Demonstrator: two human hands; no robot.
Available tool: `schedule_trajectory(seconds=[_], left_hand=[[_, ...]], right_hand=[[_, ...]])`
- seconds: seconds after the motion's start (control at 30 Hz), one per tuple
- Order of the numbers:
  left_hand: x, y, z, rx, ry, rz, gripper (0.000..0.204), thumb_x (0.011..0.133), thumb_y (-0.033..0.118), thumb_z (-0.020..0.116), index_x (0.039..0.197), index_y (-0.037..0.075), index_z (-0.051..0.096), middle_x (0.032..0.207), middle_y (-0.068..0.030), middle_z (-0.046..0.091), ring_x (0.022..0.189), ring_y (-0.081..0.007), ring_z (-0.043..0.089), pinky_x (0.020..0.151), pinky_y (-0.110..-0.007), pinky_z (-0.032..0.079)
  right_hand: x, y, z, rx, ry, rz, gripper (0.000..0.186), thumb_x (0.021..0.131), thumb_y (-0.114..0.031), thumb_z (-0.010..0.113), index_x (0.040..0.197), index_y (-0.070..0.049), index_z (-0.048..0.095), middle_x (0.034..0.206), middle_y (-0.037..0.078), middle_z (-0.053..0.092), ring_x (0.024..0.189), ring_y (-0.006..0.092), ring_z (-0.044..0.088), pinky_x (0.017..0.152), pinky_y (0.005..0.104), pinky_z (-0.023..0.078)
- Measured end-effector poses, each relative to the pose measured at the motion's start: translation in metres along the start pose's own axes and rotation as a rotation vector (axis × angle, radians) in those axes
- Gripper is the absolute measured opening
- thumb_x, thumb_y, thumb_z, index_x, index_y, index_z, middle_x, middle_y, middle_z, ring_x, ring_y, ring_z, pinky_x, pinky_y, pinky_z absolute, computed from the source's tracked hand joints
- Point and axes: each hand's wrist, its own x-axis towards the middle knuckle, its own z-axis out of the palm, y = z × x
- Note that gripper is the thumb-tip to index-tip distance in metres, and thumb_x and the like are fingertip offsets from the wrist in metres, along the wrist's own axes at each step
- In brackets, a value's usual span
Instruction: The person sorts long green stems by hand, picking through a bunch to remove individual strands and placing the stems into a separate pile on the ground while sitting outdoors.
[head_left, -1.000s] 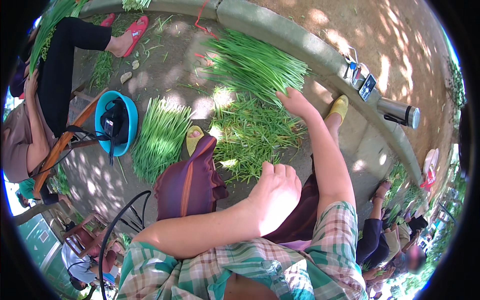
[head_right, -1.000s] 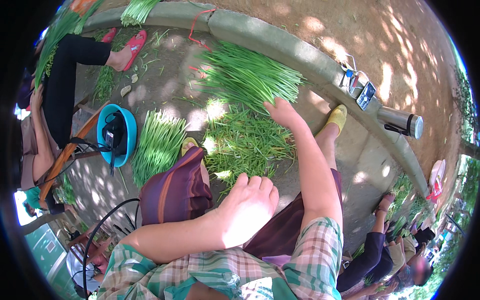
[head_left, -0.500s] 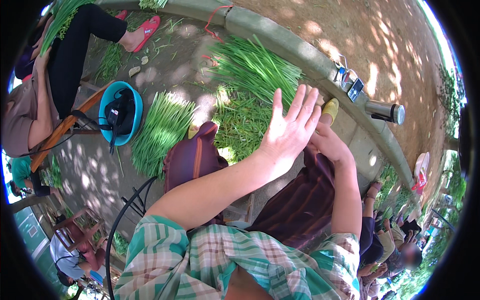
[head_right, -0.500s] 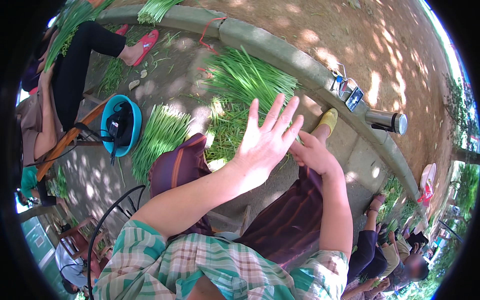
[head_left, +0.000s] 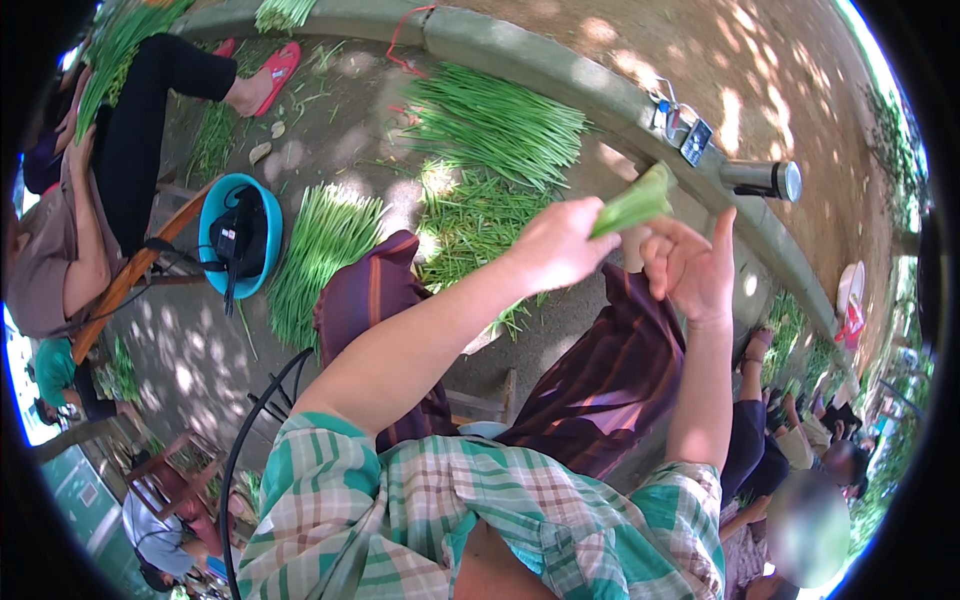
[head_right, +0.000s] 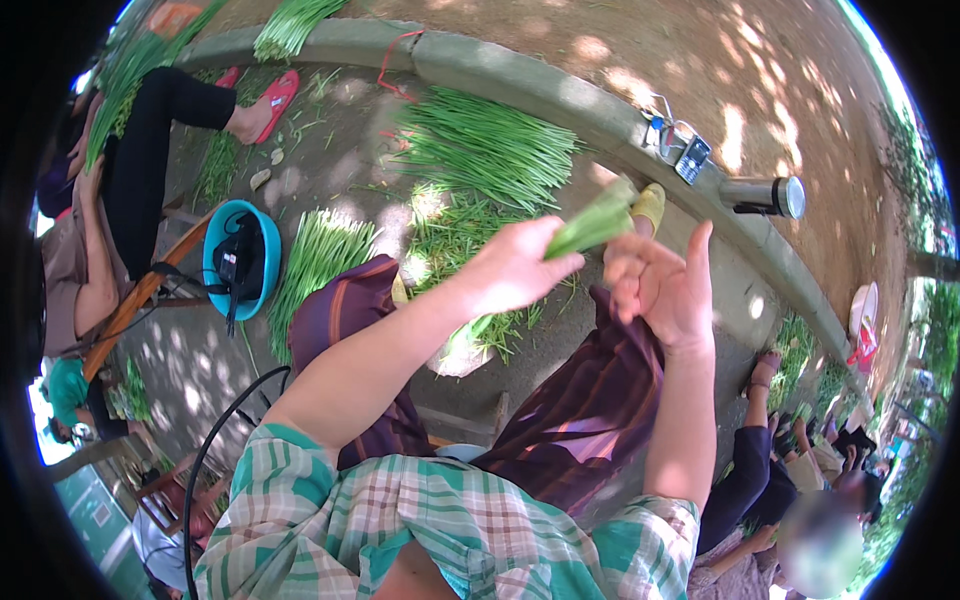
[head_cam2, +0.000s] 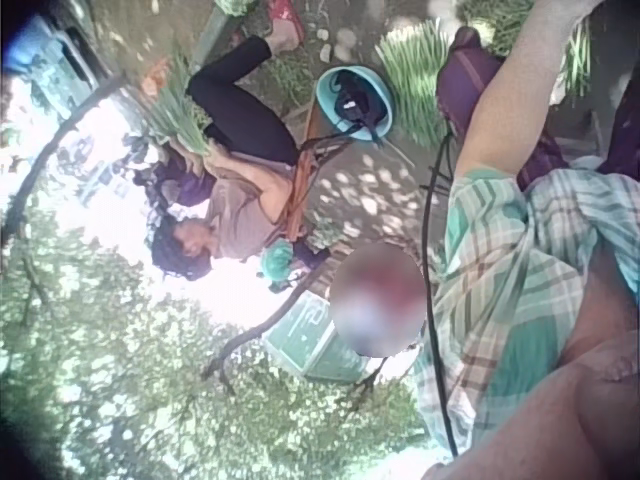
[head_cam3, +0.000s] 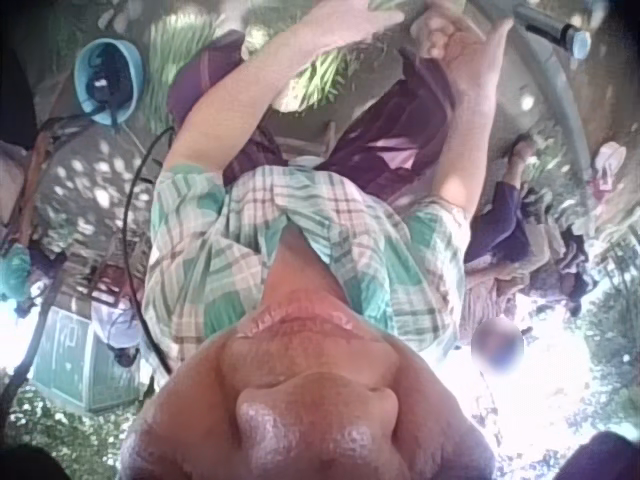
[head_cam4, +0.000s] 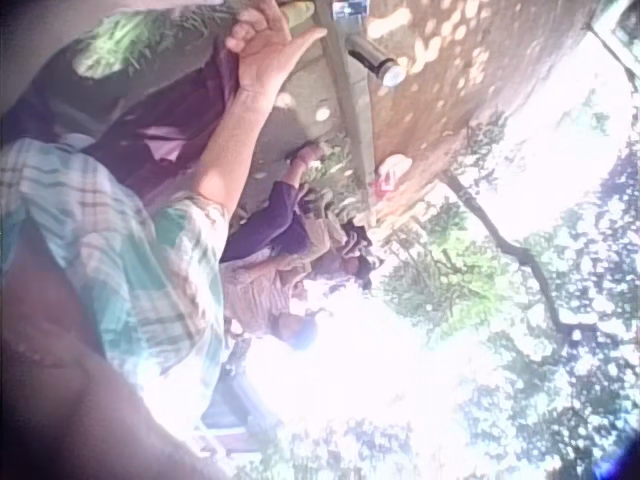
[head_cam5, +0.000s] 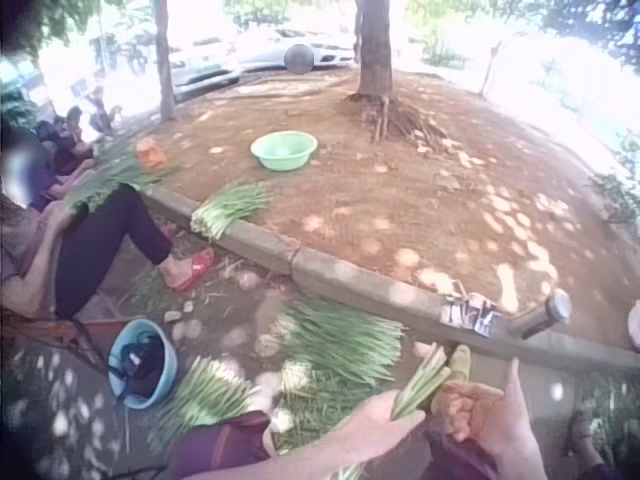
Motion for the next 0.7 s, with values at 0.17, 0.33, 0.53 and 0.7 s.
schedule_trajectory(seconds=[0.17, 0.33, 0.53, 0.7], left_hand=[[0.009, 0.004, -0.013, -0.821, -0.194, -0.338, 0.019, 0.087, 0.015, 0.068, 0.094, 0.002, 0.056, 0.067, 0.0010, 0.053, 0.053, -0.0073, 0.050, 0.049, -0.022, 0.046], [0.008, 0.004, -0.015, -0.866, -0.264, -0.319, 0.020, 0.088, 0.015, 0.069, 0.098, 0.002, 0.058, 0.074, 0.0002, 0.056, 0.055, -0.0065, 0.052, 0.051, -0.021, 0.047], [0.006, 0.005, -0.017, -0.829, -0.236, -0.340, 0.022, 0.088, 0.015, 0.068, 0.102, 0.001, 0.059, 0.082, -0.0027, 0.059, 0.064, -0.0087, 0.056, 0.058, -0.026, 0.051], [0.010, -0.002, -0.014, -0.803, -0.252, -0.330, 0.023, 0.087, 0.015, 0.070, 0.102, 0.001, 0.059, 0.084, -0.0031, 0.059, 0.066, -0.0104, 0.058, 0.061, -0.028, 0.052]], right_hand=[[0.045, 0.016, 0.001, 0.000, 0.269, -0.253, 0.065, 0.097, -0.058, 0.038, 0.116, 0.001, 0.057, 0.091, 0.001, 0.060, 0.078, 0.0091, 0.057, 0.068, 0.0250, 0.052], [0.060, 0.026, 0.031, -0.113, 0.209, -0.356, 0.047, 0.096, -0.040, 0.056, 0.118, 0.001, 0.056, 0.103, 0.006, 0.062, 0.096, 0.0148, 0.060, 0.083, 0.0300, 0.052], [0.059, 0.024, 0.021, -0.177, 0.215, -0.324, 0.040, 0.090, -0.033, 0.068, 0.112, -0.001, 0.060, 0.099, 0.003, 0.062, 0.090, 0.0107, 0.060, 0.082, 0.0271, 0.052], [0.063, 0.025, 0.021, -0.151, 0.255, -0.345, 0.035, 0.087, -0.029, 0.072, 0.106, -0.001, 0.064, 0.091, 0.001, 0.063, 0.081, 0.0074, 0.060, 0.077, 0.0228, 0.052]])
